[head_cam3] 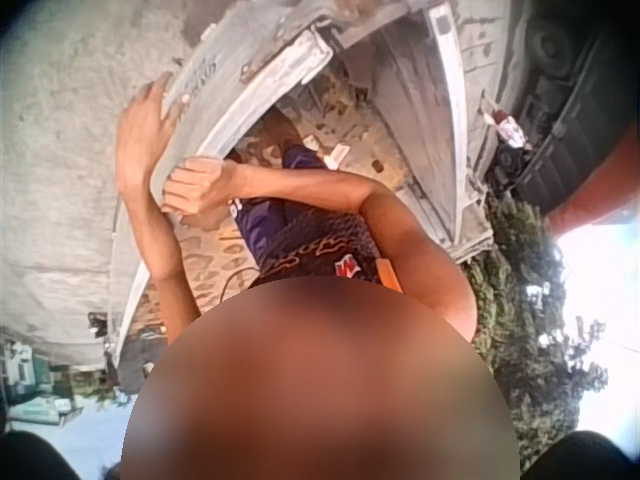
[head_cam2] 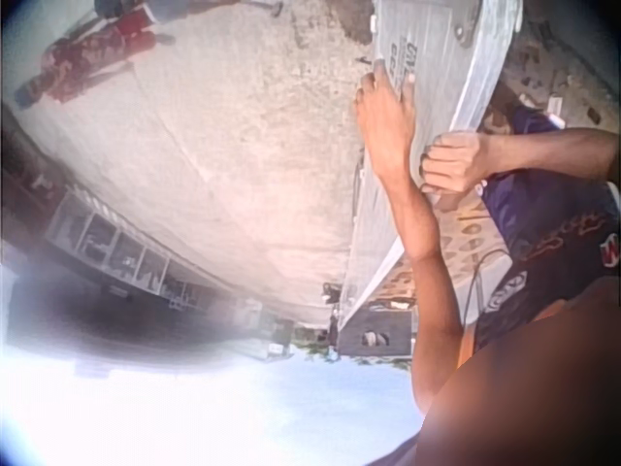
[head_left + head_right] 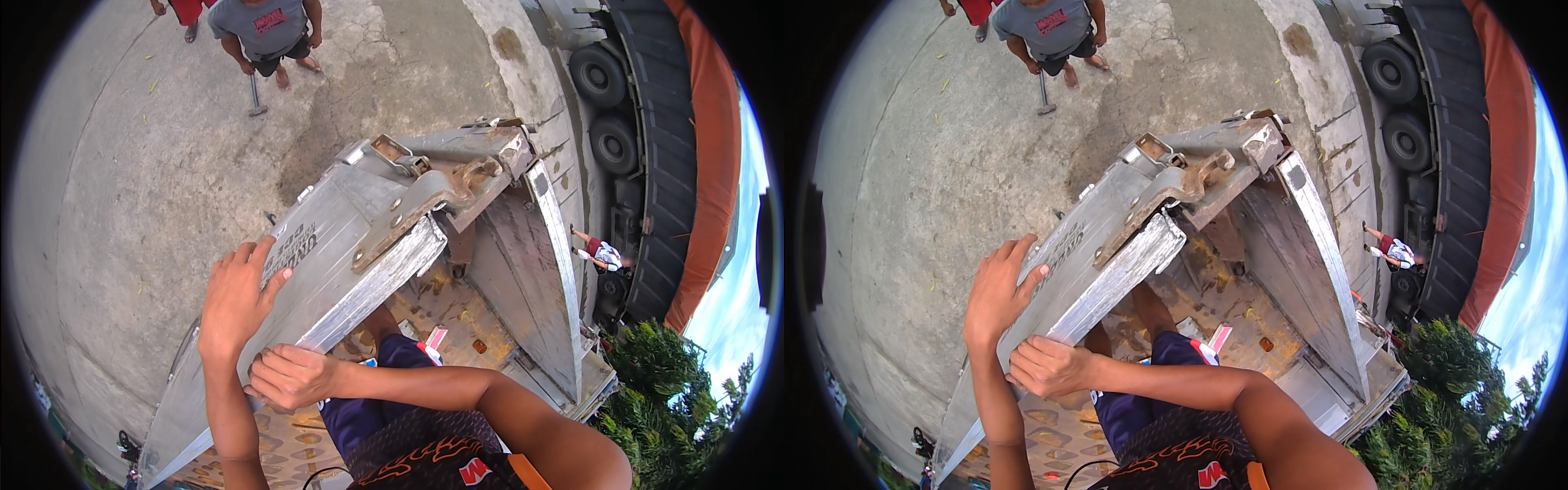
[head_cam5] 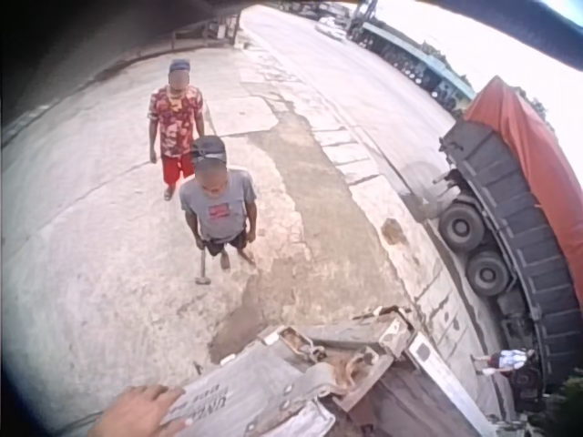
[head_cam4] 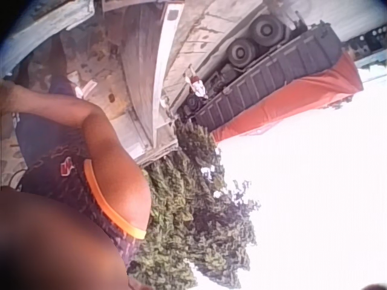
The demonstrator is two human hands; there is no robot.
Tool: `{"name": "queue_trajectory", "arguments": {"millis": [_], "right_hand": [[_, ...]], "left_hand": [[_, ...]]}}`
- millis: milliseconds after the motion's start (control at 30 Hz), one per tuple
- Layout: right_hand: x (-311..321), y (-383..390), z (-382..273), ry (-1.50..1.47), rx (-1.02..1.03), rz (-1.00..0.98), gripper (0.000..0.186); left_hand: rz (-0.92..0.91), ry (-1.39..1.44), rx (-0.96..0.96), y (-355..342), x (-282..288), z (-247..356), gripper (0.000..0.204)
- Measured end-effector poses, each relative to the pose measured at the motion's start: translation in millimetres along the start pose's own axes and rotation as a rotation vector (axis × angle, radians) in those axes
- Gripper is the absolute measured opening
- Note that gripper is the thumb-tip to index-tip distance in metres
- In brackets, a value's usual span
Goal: The person holds a long metal frame on a truck bed while another person hammers it. The person repositions the frame multiple times and uses a hammer to tap it into place. The frame is adjusted and aligned with the truck bed structure.
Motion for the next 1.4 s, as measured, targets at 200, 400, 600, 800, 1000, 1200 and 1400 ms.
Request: {"name": "queue_trajectory", "arguments": {"millis": [200, 400, 600, 800, 1000, 1200, 1400], "right_hand": [[0, 0, 1, -0.021, 0.003, -0.019, 0.024], [-2, -12, 1, 0.032, 0.041, 0.074, 0.022], [-17, -36, 11, -0.027, -0.041, 0.067, 0.022], [-3, -23, 5, 0.010, -0.036, 0.082, 0.025], [6, -8, 1, -0.029, -0.053, 0.087, 0.023], [2, -5, 0, -0.045, -0.076, 0.051, 0.019], [2, 0, -1, -0.043, -0.095, 0.026, 0.015]], "left_hand": [[0.074, -0.013, -0.054, 1, 1, 1, 0.052], [0.024, 0.009, -0.038, -6, 9, -4, 0.053], [-0.062, 0.136, -0.103, -28, 5, -15, 0.053], [-0.055, 0.177, -0.121, -23, -12, -14, 0.057], [-0.007, 0.843, -0.230, -38, -11, 43, 0.065], [-0.181, 0.762, -0.242, -93, -7, 96, 0.073], [-0.254, 0.715, -0.191, -123, -15, 134, 0.065]]}}
Point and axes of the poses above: each hand's wrist, its own y-axis away from the middle knuckle, its own x-axis out of the back of the hand, z = x × y, the point moved 8 cm from there along -y, towards the middle knuckle, and after that the axes turned 3 degrees about -y, right-handed, at the moved point
